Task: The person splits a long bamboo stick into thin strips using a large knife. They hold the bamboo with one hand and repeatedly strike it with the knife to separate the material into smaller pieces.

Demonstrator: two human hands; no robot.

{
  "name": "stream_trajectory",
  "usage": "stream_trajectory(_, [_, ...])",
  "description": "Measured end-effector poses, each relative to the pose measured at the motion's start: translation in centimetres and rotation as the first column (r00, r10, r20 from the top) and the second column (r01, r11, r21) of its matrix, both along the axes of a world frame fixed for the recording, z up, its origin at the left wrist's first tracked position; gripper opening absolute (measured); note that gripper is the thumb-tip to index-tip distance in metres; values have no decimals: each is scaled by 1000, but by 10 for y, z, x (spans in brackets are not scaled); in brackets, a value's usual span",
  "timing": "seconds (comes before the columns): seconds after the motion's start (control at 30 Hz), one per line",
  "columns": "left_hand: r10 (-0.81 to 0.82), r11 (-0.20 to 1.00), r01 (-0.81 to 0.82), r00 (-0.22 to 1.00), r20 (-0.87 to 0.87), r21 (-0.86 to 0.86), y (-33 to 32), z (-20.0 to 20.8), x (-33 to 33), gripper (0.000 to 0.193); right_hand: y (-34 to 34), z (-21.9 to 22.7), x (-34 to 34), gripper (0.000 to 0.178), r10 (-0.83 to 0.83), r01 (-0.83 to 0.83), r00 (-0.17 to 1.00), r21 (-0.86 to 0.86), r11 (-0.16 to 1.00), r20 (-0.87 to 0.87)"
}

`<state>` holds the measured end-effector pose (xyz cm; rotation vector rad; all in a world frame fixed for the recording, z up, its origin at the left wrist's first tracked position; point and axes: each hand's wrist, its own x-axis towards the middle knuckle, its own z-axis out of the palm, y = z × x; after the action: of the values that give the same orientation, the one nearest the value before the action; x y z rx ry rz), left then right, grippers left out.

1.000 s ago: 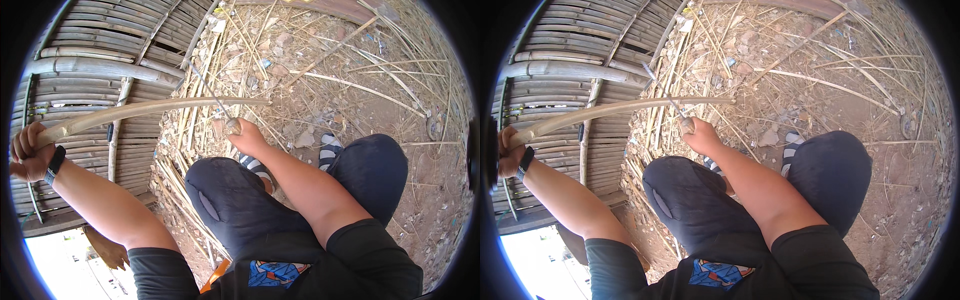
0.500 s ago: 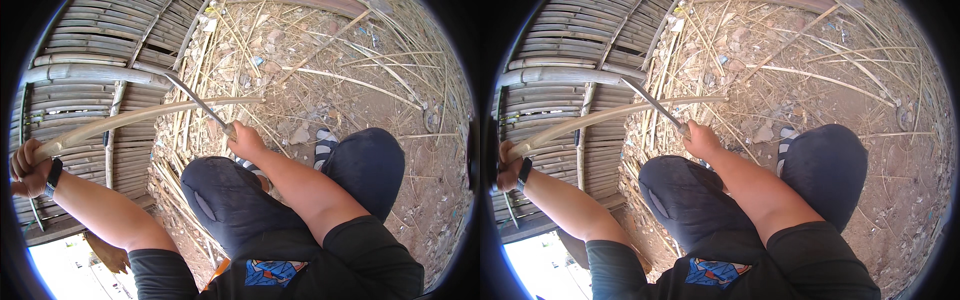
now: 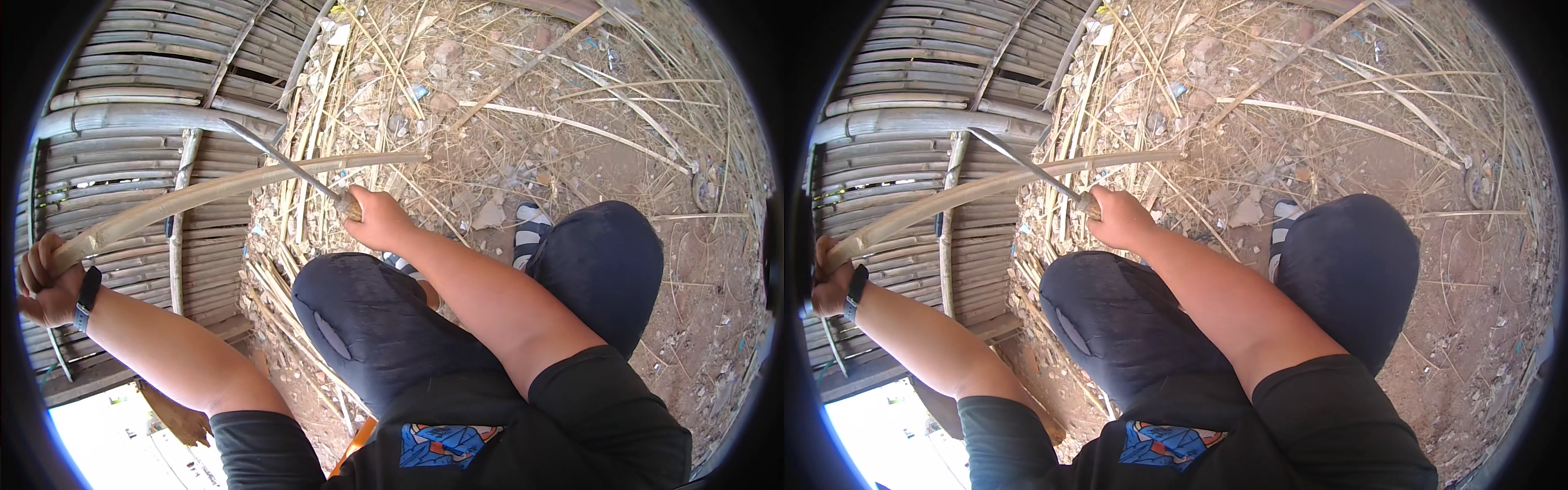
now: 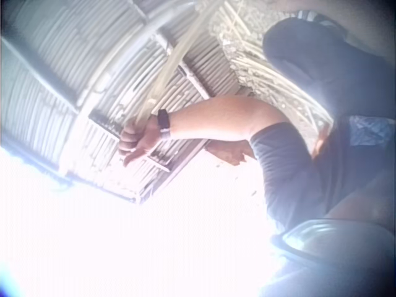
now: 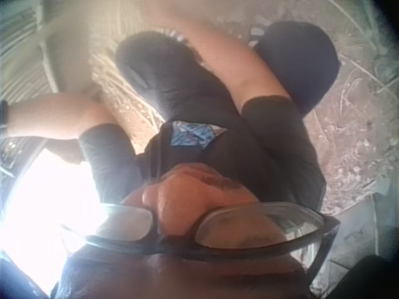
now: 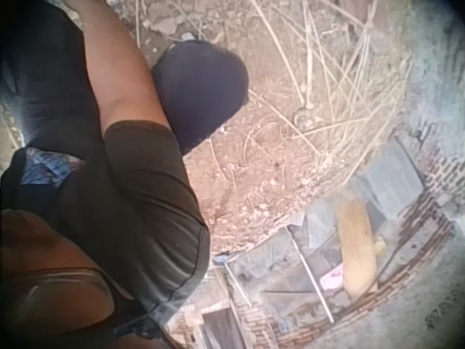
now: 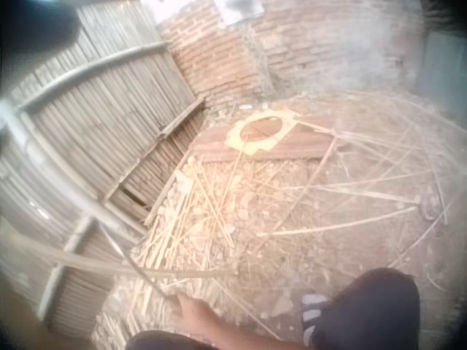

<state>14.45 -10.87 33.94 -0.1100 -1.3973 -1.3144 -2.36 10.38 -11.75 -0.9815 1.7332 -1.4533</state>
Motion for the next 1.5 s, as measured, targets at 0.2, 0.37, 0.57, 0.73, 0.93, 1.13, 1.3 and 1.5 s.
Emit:
stream_trajectory(0.2, [-67,998,67,997,27,-1,-13,1,7,36,28,-113,6,43,-285,158,944,527,835,168])
stream_trajectory(0.37, [-106,994,106,994,0,-8,-43,-4,37,34,36,-122,1,43,-288,136,938,556,820,195])
stream_trajectory(0.57, [-79,997,79,997,1,19,-55,-7,42,40,32,-137,1,47,-234,111,966,648,753,106])
stream_trajectory(0.73, [-18,1000,17,998,64,18,-66,-14,58,43,38,-139,8,46,-298,188,953,664,724,55])
stream_trajectory(0.93, [-11,999,7,997,73,52,-85,-10,71,45,42,-110,8,43,-158,106,987,585,804,39])
stream_trajectory(1.13, [203,979,-204,976,79,12,-82,-2,59,19,4,-62,10,43,-124,51,971,329,943,206])
stream_trajectory(1.3, [803,596,-784,577,150,-176,-40,-15,7,49,-21,-3,20,43,16,-20,998,-62,998,-61])
stream_trajectory(1.5, [859,497,-829,429,278,-256,-53,5,3,75,9,-102,26,41,-205,190,968,114,975,144])
